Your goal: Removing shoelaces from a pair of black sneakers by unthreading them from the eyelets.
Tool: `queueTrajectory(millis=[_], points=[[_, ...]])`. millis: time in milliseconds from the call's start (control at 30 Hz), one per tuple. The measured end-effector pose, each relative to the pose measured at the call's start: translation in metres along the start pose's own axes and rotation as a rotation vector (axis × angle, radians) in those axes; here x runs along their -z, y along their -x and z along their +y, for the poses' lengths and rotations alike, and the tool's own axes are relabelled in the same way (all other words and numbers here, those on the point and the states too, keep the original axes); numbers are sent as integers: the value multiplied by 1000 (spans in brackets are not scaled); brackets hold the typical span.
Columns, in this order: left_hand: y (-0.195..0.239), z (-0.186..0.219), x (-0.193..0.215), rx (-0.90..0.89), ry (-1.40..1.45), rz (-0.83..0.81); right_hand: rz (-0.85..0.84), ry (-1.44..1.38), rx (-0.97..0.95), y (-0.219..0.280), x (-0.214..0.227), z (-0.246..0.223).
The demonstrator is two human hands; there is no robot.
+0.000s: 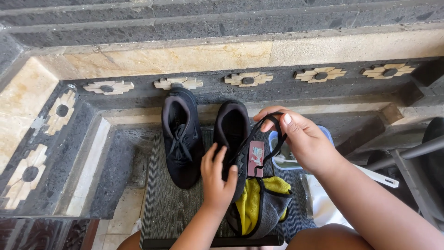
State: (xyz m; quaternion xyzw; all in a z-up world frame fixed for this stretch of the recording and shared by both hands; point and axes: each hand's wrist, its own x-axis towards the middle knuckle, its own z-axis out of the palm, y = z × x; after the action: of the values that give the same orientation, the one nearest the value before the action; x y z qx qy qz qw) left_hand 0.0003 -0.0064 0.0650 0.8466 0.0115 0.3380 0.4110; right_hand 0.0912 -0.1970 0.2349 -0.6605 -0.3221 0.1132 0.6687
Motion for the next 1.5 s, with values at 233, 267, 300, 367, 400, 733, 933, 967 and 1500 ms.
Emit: queueTrajectory(millis=[233,267,300,367,400,733,933,967,1500], points=[[-21,1,4,-22,-171,28,52,39,230,-6,0,21],[-25,5,9,-26,-111,28,74,31,203,-6,-1,21],[-29,8,13,-28,-51,28,96,24,175,-6,-2,22],[-41,17,18,4,86,65,108,29,149,-5,-1,22],[-46,21,21,35,223,101,120,36,124,-4,-1,23],[-98,70,49,192,566,-18,165,-3,-19,-9,-16,21],[-120,88,58,179,623,-22,160,-45,-12,-11,-23,22],[-123,93,61,199,651,-39,161,-37,-25,-10,-25,21],[-85,49,86,127,-525,-633,-92,-455,-353,-13,-48,57]])
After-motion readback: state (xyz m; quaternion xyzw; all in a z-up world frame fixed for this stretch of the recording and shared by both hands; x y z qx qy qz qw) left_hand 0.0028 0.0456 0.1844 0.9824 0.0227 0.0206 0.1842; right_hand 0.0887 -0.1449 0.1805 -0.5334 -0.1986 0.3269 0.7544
